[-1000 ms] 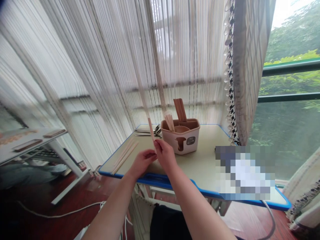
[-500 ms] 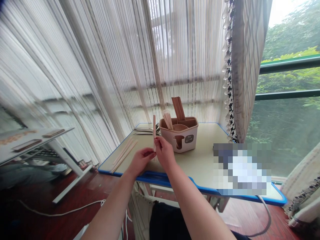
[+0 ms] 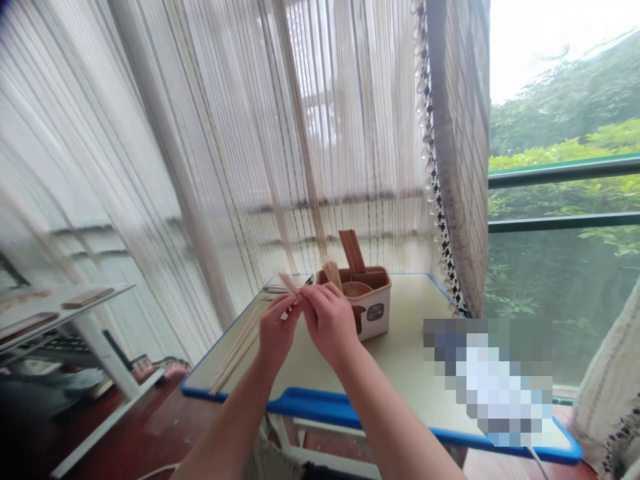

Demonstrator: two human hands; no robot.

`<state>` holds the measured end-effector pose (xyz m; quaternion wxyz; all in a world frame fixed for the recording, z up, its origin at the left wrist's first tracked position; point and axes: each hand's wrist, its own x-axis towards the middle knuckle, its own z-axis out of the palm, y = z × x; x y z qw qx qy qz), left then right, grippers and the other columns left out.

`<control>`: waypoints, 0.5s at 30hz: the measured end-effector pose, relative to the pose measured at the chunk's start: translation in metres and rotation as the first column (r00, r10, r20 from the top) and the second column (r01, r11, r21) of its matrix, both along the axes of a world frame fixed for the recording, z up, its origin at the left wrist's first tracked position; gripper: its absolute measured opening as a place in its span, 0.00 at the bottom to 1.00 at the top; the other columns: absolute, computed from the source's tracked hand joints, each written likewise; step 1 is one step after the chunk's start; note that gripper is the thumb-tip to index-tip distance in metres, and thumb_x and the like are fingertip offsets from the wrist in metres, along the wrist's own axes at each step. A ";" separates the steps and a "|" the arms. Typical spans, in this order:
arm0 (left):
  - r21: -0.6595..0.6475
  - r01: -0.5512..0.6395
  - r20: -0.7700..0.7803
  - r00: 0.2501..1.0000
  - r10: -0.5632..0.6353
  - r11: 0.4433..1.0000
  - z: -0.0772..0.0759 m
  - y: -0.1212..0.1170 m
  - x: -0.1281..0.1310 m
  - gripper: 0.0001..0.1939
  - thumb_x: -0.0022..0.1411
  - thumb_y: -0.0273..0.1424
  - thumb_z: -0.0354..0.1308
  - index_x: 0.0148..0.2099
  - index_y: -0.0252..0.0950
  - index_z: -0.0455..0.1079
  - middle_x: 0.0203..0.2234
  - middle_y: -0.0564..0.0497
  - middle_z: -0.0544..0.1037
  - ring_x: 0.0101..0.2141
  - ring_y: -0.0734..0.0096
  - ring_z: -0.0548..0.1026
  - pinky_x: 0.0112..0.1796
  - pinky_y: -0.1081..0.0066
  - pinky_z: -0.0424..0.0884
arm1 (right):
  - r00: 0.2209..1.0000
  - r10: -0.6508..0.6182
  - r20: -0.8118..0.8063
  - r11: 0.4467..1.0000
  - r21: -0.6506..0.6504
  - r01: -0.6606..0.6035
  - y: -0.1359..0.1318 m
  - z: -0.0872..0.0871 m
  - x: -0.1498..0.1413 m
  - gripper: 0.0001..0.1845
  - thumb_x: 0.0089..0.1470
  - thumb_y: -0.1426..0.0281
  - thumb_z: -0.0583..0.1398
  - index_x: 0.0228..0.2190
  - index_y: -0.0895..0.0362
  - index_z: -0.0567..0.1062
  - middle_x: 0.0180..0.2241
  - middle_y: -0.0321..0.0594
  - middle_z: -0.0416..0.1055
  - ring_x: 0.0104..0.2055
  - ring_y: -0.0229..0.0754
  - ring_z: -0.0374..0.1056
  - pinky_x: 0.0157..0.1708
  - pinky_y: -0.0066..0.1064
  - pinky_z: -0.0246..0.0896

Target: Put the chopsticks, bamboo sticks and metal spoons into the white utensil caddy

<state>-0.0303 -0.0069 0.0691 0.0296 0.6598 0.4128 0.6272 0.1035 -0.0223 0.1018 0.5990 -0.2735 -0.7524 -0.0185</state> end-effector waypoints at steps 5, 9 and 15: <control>0.056 -0.004 -0.016 1.000 0.005 0.998 0.056 0.046 0.014 0.10 0.58 0.36 0.55 0.34 0.36 0.73 0.28 0.50 0.76 0.29 0.73 0.70 0.32 0.74 0.65 | 0.979 -0.139 0.152 0.990 -0.013 0.142 0.037 0.090 0.011 0.11 0.57 0.66 0.53 0.30 0.55 0.75 0.27 0.39 0.72 0.31 0.39 0.65 0.31 0.29 0.57; -0.014 -0.023 -0.037 0.999 0.023 1.000 0.063 0.079 0.023 0.11 0.57 0.37 0.55 0.36 0.36 0.74 0.27 0.51 0.77 0.25 0.74 0.69 0.31 0.73 0.64 | 0.935 -0.168 0.312 0.959 -0.166 0.228 0.071 0.129 0.019 0.12 0.53 0.69 0.56 0.21 0.56 0.74 0.20 0.38 0.70 0.22 0.36 0.62 0.23 0.28 0.51; -0.027 -0.065 -0.124 0.990 0.061 0.998 0.039 0.094 0.019 0.10 0.56 0.35 0.56 0.35 0.38 0.76 0.26 0.51 0.77 0.23 0.75 0.66 0.31 0.72 0.63 | 0.981 -0.066 0.184 0.979 -0.178 0.100 0.088 0.130 0.023 0.07 0.50 0.71 0.57 0.27 0.56 0.76 0.25 0.39 0.74 0.27 0.38 0.67 0.25 0.28 0.57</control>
